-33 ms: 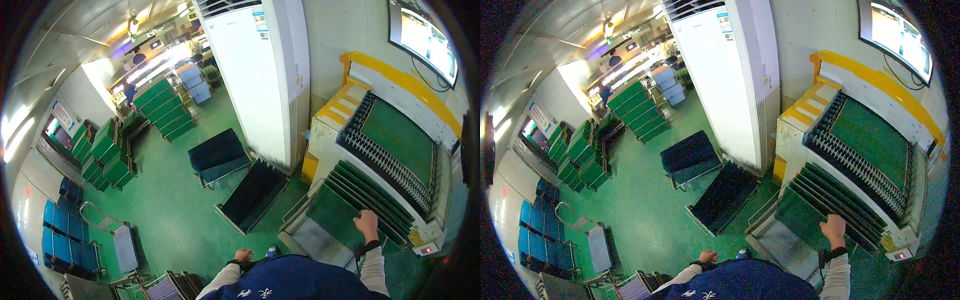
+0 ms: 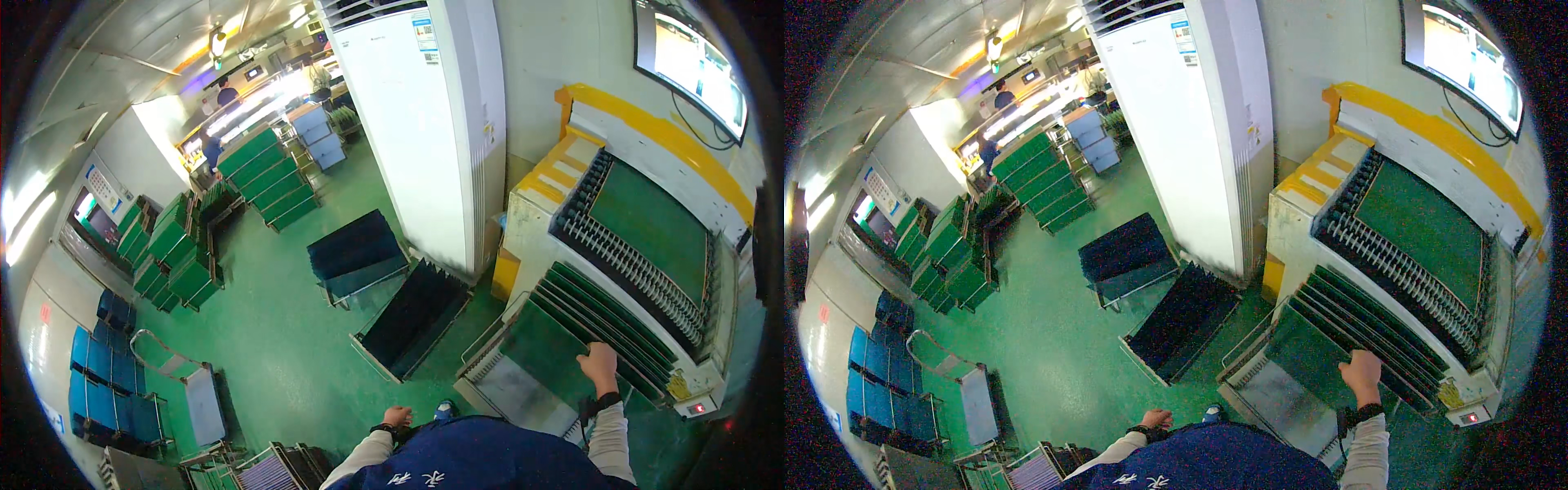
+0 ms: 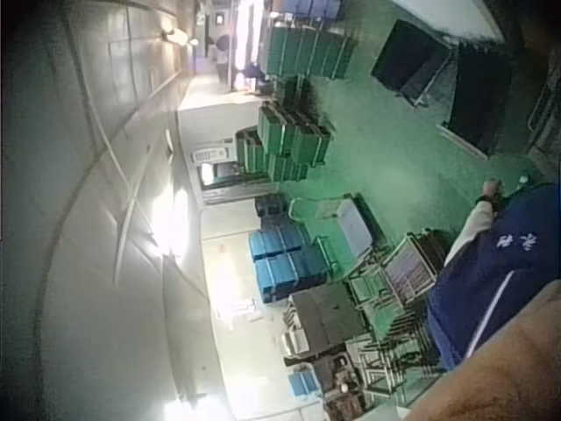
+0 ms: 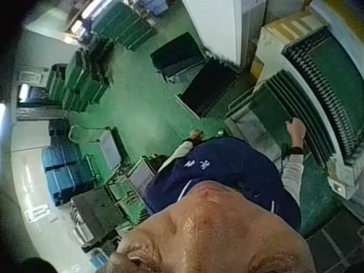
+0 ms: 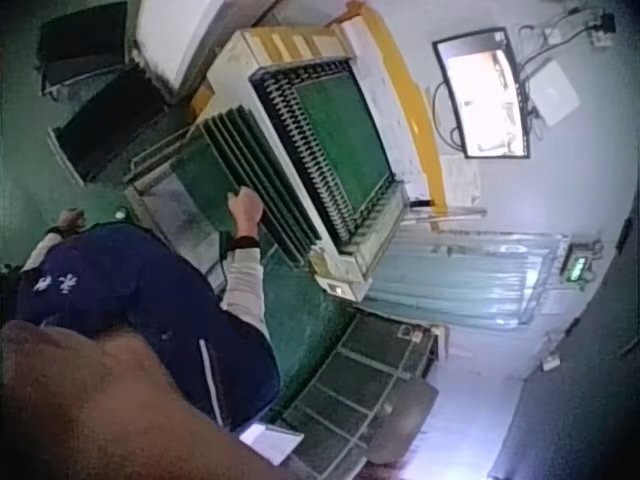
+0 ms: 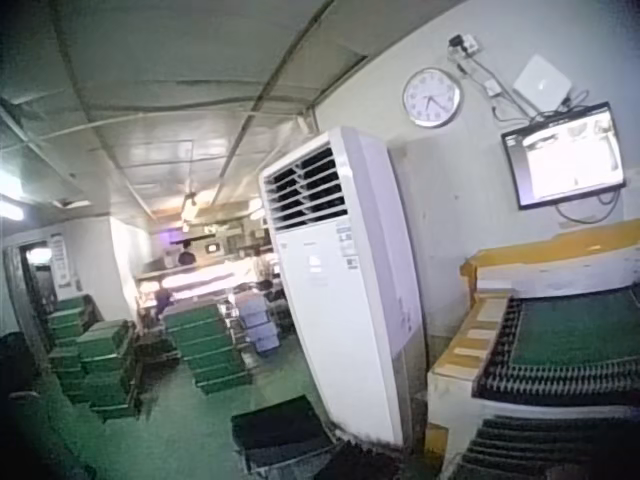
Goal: Transferring green printed circuit board panels from a manufacturing machine into a drying or storage rack.
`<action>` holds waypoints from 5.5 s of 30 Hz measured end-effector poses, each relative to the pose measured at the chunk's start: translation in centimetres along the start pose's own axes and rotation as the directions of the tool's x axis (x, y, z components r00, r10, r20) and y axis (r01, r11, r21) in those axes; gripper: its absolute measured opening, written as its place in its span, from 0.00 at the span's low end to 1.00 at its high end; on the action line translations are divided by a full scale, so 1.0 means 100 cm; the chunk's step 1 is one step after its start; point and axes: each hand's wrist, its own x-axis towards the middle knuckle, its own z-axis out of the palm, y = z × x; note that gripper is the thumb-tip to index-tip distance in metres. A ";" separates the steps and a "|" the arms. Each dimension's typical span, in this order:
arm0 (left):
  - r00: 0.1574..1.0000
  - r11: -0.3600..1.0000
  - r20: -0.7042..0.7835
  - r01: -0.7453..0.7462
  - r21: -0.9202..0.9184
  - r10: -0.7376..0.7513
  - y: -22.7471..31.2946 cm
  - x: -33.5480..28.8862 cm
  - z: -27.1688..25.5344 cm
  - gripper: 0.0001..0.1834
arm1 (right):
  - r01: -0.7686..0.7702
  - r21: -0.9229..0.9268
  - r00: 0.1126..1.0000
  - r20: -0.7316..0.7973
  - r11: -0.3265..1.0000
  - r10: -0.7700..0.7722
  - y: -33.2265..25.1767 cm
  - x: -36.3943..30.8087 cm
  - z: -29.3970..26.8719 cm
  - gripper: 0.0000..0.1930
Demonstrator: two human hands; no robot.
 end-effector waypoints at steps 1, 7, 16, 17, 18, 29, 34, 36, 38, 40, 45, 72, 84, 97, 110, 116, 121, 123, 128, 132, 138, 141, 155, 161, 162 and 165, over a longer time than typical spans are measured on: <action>1.000 1.000 0.002 0.000 0.001 0.000 0.000 0.002 0.001 0.14 | -0.003 -0.008 1.000 0.012 1.000 0.003 0.001 0.001 0.000 0.20; 1.000 0.999 0.015 0.021 -0.049 -0.020 -0.011 0.015 -0.002 0.14 | 0.008 -0.010 1.000 0.007 1.000 -0.008 -0.001 0.000 -0.001 0.19; 0.999 0.996 0.027 0.026 -0.085 -0.024 -0.011 0.009 -0.003 0.15 | 0.022 -0.020 1.000 0.020 1.000 -0.022 0.002 0.001 0.000 0.20; 0.999 0.996 0.028 0.027 -0.086 -0.024 -0.010 0.007 -0.003 0.15 | 0.021 -0.023 1.000 0.023 1.000 -0.021 0.002 0.002 0.001 0.20; 0.999 0.996 0.029 0.027 -0.086 -0.025 -0.009 0.006 -0.003 0.15 | 0.020 -0.022 1.000 0.023 1.000 -0.019 0.003 0.002 0.002 0.20; 0.999 0.994 0.038 0.022 -0.106 -0.019 -0.013 0.009 -0.006 0.16 | -0.005 -0.031 0.999 0.036 1.000 0.006 -0.002 0.000 -0.003 0.20; 1.000 0.998 0.005 0.016 -0.054 -0.016 -0.010 0.008 -0.006 0.16 | 0.002 -0.037 1.000 0.020 0.999 -0.001 0.001 0.000 0.002 0.20; 0.999 0.996 0.032 0.023 -0.087 -0.020 -0.009 0.007 -0.007 0.15 | 0.013 -0.043 1.000 0.010 0.999 -0.012 0.002 -0.001 0.002 0.20; 0.999 0.994 0.041 0.035 -0.108 -0.031 -0.009 0.008 -0.008 0.14 | 0.025 0.006 1.000 -0.020 1.000 -0.024 -0.003 -0.003 -0.002 0.18; 0.998 0.991 0.054 0.048 -0.127 -0.041 -0.009 0.009 -0.008 0.14 | 0.016 0.003 1.000 -0.011 1.000 -0.016 -0.004 -0.003 -0.003 0.18; 0.997 0.994 0.066 0.040 -0.106 -0.033 -0.008 0.011 -0.008 0.14 | 0.019 0.005 0.999 -0.048 1.000 -0.018 -0.001 -0.003 0.003 0.18; 0.998 0.994 0.055 0.034 -0.100 -0.029 -0.016 0.019 -0.011 0.17 | 0.007 0.005 1.000 -0.006 1.000 -0.007 -0.005 -0.001 -0.002 0.20; 0.994 0.994 0.103 0.044 -0.096 -0.034 -0.011 0.022 -0.006 0.17 | -0.028 0.002 1.000 -0.003 1.000 0.028 -0.003 -0.003 -0.002 0.19; 0.997 0.997 0.069 0.046 -0.066 -0.042 -0.010 0.023 -0.005 0.16 | 0.002 -0.009 1.000 -0.020 1.000 -0.002 -0.002 -0.001 0.001 0.18; 0.998 0.997 0.044 0.047 -0.061 -0.044 -0.010 0.023 -0.007 0.15 | -0.016 -0.011 1.000 -0.010 1.000 0.016 -0.006 -0.001 -0.002 0.18; 0.997 0.996 0.054 0.059 -0.061 -0.056 -0.006 0.023 -0.005 0.17 | -0.014 -0.023 1.000 -0.013 1.000 0.013 -0.002 -0.001 0.000 0.18; 0.996 0.995 0.084 0.044 -0.087 -0.036 -0.009 0.023 -0.009 0.17 | -0.004 -0.024 1.000 -0.009 1.000 0.004 -0.004 0.000 -0.001 0.18; 0.997 0.994 0.071 0.043 -0.105 -0.035 -0.008 0.020 -0.006 0.17 | -0.015 -0.030 1.000 0.007 0.999 0.015 -0.004 0.000 -0.001 0.18; 0.998 0.996 0.045 0.041 -0.080 -0.037 -0.004 0.015 -0.004 0.17 | -0.004 -0.024 1.000 -0.007 1.000 0.004 -0.002 0.000 -0.001 0.19; 0.999 0.998 0.041 0.020 -0.056 -0.018 -0.001 0.011 -0.003 0.17 | -0.008 -0.022 1.000 -0.007 1.000 0.008 -0.005 -0.002 -0.004 0.19; 0.998 0.998 0.054 0.036 -0.048 -0.033 -0.001 0.012 -0.003 0.17 | -0.021 -0.012 1.000 0.013 1.000 0.022 -0.004 0.000 -0.003 0.19; 0.997 0.998 0.058 0.048 -0.045 -0.046 -0.001 0.013 -0.003 0.17 | -0.008 -0.011 1.000 -0.014 1.000 0.008 -0.001 0.001 0.000 0.19; 0.998 0.999 0.061 0.034 -0.026 -0.032 -0.008 0.021 -0.004 0.18 | 0.000 0.013 1.000 -0.029 1.000 0.000 -0.002 0.000 -0.001 0.18; 0.996 0.999 0.084 0.026 -0.021 -0.024 -0.008 0.022 -0.006 0.17 | 0.010 -0.002 0.999 -0.041 1.000 -0.010 -0.001 0.001 0.002 0.18; 0.996 0.999 0.085 0.020 -0.028 -0.018 -0.008 0.021 -0.006 0.17 | 0.010 -0.002 0.999 -0.041 1.000 -0.010 -0.001 0.001 0.002 0.18; 0.998 1.000 0.067 0.008 -0.006 -0.008 -0.007 0.019 -0.005 0.16 | 0.011 0.004 0.999 -0.043 1.000 -0.011 -0.003 0.000 -0.002 0.18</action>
